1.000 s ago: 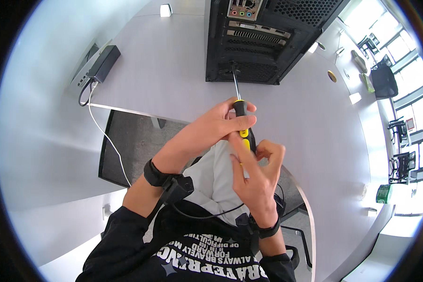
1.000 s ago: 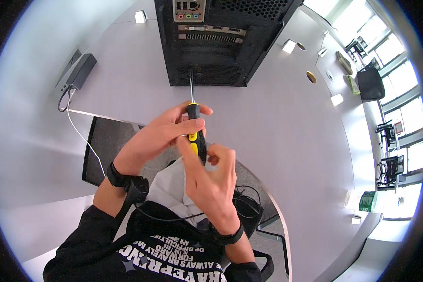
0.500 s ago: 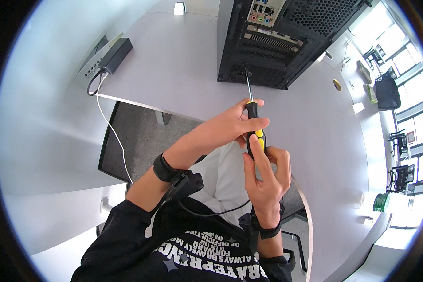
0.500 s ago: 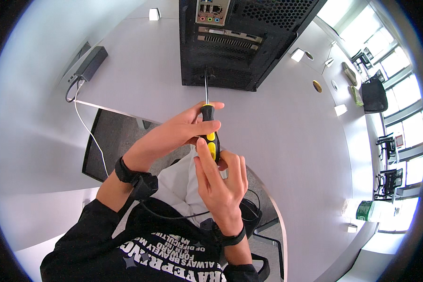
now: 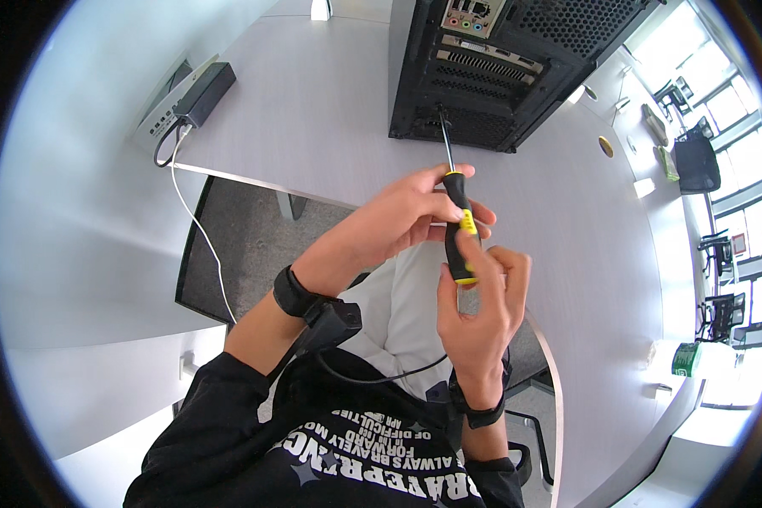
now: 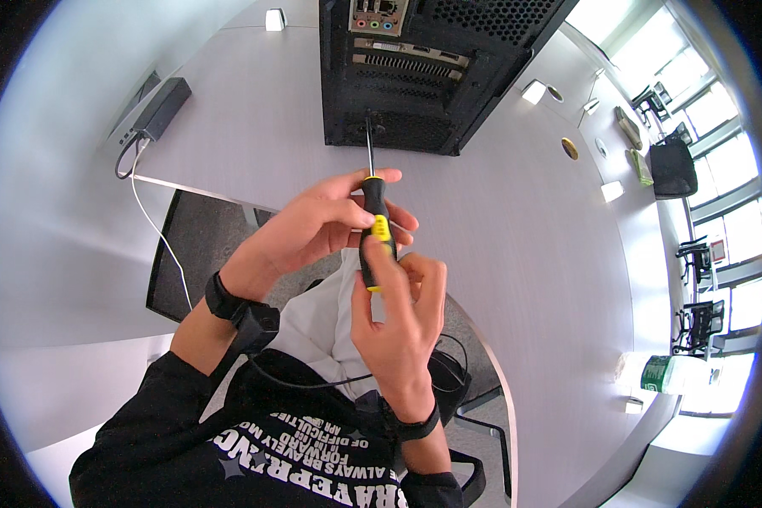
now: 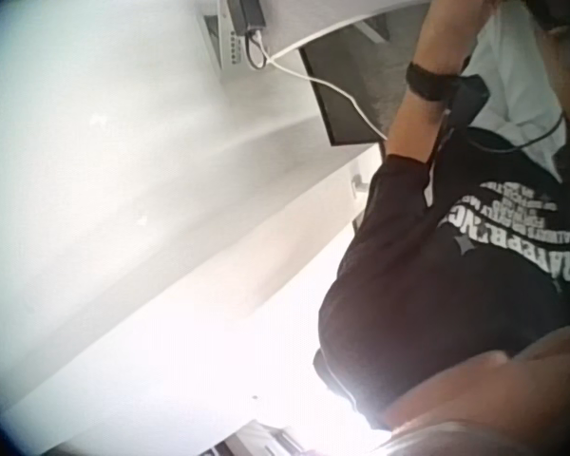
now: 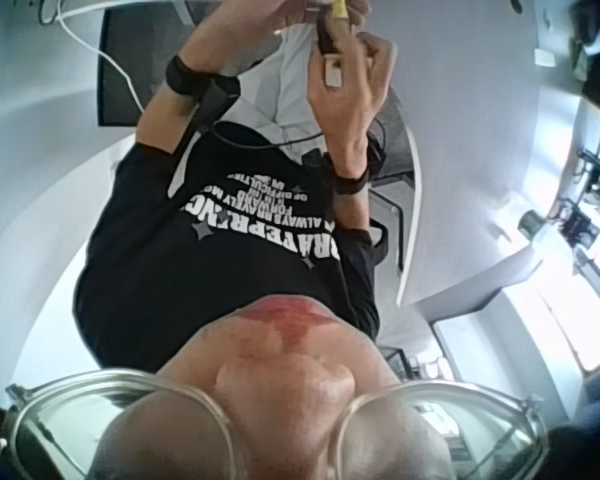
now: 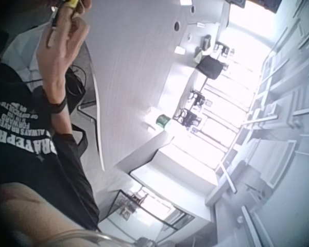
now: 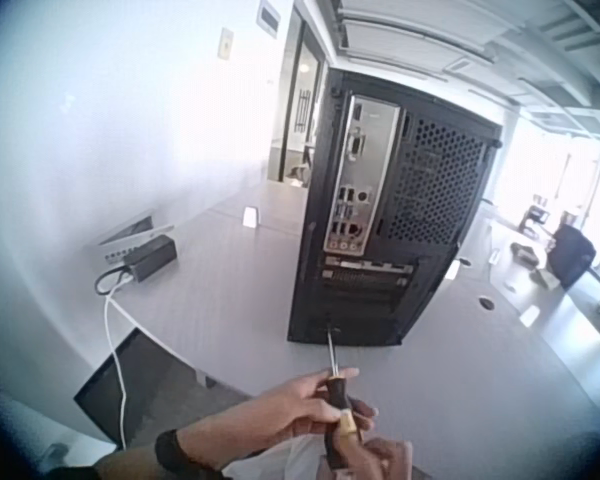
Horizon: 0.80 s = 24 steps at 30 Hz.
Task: The person unscrews several screws from the back of a computer tower using a screwdriver, walks to another room to retrieve a small part, and then returns to screw it into the back of the tower.
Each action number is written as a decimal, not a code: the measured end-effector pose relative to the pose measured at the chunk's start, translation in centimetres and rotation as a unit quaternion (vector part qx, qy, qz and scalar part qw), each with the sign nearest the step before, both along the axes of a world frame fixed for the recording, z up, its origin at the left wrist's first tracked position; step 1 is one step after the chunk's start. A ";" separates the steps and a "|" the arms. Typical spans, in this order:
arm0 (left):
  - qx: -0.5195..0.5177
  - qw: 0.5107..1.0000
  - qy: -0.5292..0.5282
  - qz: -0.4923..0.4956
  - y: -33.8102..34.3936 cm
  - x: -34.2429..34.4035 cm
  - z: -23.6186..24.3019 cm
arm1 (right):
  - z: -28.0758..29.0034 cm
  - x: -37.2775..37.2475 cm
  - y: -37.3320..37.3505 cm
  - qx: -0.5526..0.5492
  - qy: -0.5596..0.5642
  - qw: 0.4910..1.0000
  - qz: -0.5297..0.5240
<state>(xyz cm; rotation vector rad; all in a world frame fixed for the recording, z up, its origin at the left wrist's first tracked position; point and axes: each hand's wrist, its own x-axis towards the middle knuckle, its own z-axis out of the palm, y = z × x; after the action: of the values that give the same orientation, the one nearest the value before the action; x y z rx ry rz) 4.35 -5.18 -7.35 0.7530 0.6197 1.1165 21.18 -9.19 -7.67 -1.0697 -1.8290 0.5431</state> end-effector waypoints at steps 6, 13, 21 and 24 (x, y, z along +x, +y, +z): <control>-0.067 0.986 0.151 0.007 0.1 0.3 0.2 | -1.0 0.7 0.8 0.199 -0.155 0.967 0.020; -0.001 0.994 0.108 0.015 0.1 -0.2 0.2 | -0.9 1.3 0.3 -0.031 -0.005 0.999 0.019; 0.016 0.998 0.065 0.017 0.0 -0.4 0.1 | -0.3 0.6 0.6 0.072 -0.073 0.995 0.013; -0.027 0.986 0.160 -0.020 0.1 -0.5 1.2 | -0.5 0.3 0.5 0.100 -0.065 0.993 0.018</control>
<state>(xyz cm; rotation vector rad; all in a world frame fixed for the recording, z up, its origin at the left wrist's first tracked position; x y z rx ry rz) 3.88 -5.07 -6.19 0.9022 0.8988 0.9439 21.50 -8.72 -8.21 -0.9562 -1.9732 0.3085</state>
